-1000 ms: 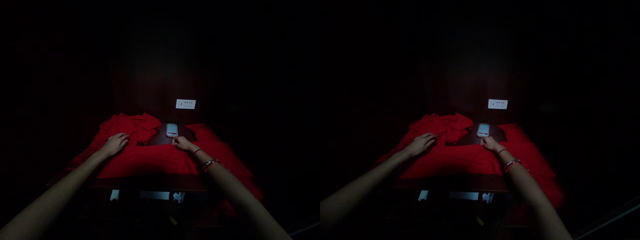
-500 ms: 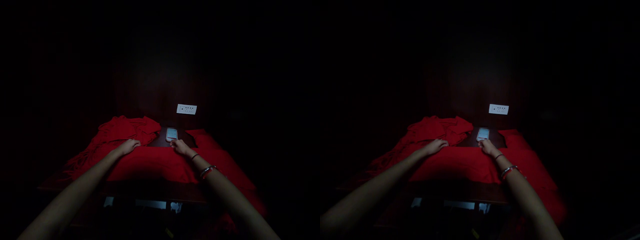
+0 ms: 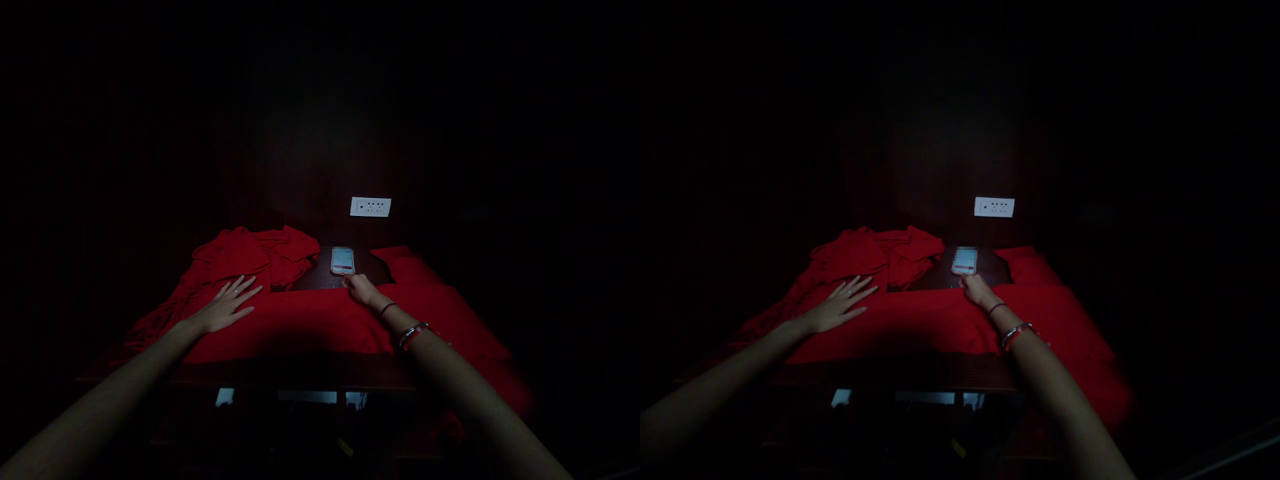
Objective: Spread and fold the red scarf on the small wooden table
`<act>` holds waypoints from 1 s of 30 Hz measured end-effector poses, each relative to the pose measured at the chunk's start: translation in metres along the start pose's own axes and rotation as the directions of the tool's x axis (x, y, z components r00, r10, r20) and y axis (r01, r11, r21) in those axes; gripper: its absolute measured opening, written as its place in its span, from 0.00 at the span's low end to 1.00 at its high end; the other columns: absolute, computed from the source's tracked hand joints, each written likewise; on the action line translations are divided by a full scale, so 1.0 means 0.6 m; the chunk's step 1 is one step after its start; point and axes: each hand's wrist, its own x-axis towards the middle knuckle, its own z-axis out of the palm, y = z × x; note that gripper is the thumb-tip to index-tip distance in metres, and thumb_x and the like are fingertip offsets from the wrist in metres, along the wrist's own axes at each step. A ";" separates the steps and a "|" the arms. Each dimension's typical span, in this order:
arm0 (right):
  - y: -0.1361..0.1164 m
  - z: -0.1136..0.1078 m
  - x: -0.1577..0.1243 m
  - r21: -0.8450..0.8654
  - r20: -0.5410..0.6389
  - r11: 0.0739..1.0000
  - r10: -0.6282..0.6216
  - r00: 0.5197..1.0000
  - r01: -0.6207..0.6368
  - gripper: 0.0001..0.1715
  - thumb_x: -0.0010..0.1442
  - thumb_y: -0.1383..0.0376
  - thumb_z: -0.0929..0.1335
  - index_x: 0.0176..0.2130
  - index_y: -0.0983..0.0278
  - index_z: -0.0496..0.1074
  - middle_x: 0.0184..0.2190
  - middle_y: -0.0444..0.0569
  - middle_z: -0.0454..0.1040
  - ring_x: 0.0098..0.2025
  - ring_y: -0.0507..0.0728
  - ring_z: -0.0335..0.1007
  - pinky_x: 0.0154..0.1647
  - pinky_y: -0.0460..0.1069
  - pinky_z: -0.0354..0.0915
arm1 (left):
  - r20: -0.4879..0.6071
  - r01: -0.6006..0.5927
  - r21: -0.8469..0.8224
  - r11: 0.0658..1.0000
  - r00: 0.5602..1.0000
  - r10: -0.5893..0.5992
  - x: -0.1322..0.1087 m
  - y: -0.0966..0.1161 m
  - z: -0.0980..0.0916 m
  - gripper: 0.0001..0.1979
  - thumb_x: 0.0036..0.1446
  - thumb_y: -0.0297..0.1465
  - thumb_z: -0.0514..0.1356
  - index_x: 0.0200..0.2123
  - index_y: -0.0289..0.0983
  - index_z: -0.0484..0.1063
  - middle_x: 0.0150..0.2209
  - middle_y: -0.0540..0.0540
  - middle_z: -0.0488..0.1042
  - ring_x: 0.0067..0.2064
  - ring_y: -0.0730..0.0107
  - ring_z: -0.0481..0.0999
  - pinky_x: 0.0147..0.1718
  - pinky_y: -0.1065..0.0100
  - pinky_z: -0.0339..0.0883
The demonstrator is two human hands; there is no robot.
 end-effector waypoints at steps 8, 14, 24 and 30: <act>-0.042 -0.006 -0.028 -0.044 -0.125 0.999 -0.035 0.992 0.030 0.22 0.58 0.62 0.57 0.52 0.65 0.57 0.51 0.57 0.59 0.52 0.58 0.53 0.48 0.52 0.53 | -0.101 0.038 0.070 0.997 0.994 -0.030 -0.018 0.030 -0.029 0.29 0.55 0.45 0.43 0.58 0.44 0.42 0.60 0.48 0.38 0.59 0.54 0.36 0.53 0.49 0.38; -0.038 0.006 -0.085 -0.063 0.180 0.987 -0.134 0.974 0.148 0.30 0.58 0.50 0.48 0.57 0.57 0.48 0.58 0.50 0.47 0.58 0.59 0.41 0.54 0.61 0.41 | 0.138 -0.072 -0.045 0.996 0.987 0.078 -0.042 0.021 -0.015 0.27 0.56 0.46 0.40 0.57 0.46 0.41 0.59 0.51 0.41 0.59 0.62 0.43 0.54 0.58 0.44; -0.061 -0.024 -0.110 -0.027 0.184 0.995 -0.087 0.979 0.094 0.38 0.56 0.45 0.46 0.59 0.62 0.39 0.60 0.47 0.36 0.60 0.59 0.27 0.56 0.61 0.32 | 0.040 -0.029 0.003 1.000 0.999 0.029 -0.066 0.048 -0.045 0.29 0.55 0.46 0.42 0.58 0.45 0.39 0.60 0.50 0.32 0.59 0.55 0.34 0.54 0.51 0.39; -0.066 -0.017 -0.159 0.006 0.298 0.992 -0.124 0.947 0.128 0.38 0.55 0.45 0.47 0.59 0.60 0.39 0.60 0.45 0.39 0.60 0.59 0.30 0.57 0.60 0.31 | 0.200 -0.209 -0.099 0.973 0.954 0.225 -0.080 0.101 -0.041 0.26 0.56 0.44 0.42 0.57 0.50 0.37 0.60 0.53 0.39 0.59 0.62 0.41 0.54 0.56 0.41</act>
